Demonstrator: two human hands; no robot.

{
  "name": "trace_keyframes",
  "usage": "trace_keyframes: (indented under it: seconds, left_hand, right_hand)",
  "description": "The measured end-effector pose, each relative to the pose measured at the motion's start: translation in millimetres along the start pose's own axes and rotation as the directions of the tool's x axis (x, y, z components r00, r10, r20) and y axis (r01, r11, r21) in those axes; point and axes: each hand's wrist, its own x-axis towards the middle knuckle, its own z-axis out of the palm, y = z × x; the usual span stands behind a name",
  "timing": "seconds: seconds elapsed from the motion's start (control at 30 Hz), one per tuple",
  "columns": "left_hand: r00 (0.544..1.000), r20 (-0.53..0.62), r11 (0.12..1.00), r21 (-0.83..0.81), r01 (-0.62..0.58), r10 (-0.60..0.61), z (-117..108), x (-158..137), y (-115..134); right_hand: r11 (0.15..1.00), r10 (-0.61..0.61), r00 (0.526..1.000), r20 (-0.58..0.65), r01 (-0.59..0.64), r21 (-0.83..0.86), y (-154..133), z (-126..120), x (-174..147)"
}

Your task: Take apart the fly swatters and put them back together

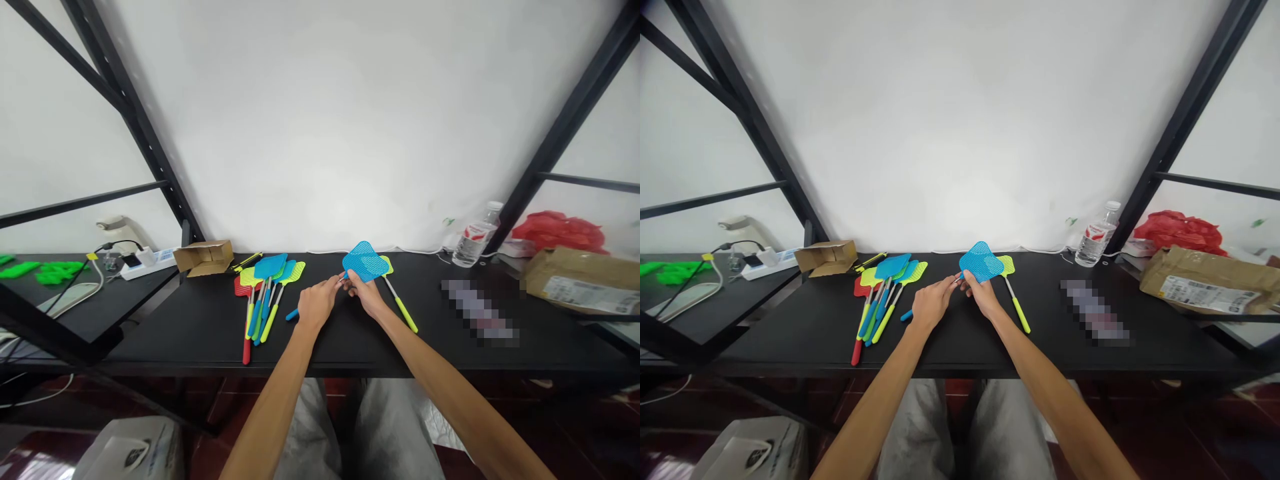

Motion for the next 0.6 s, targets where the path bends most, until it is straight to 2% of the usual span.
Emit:
trace_keyframes:
  seconds: [0.2,0.43,0.6]
  left_hand:
    - [1.000,-0.018,0.999,-0.037,-0.009,0.009,0,0,3]
    - [1.000,-0.016,1.000,-0.018,-0.005,0.004,1,-2,-1]
    - [1.000,0.020,1.000,-0.020,-0.009,0.010,2,2,1]
  right_hand:
    - [1.000,-0.003,0.997,-0.077,0.004,0.009,2,0,2]
    - [0.997,-0.028,0.999,-0.019,0.026,-0.075,9,-4,4]
    - [0.995,-0.068,0.996,-0.058,0.063,-0.071,11,-6,5]
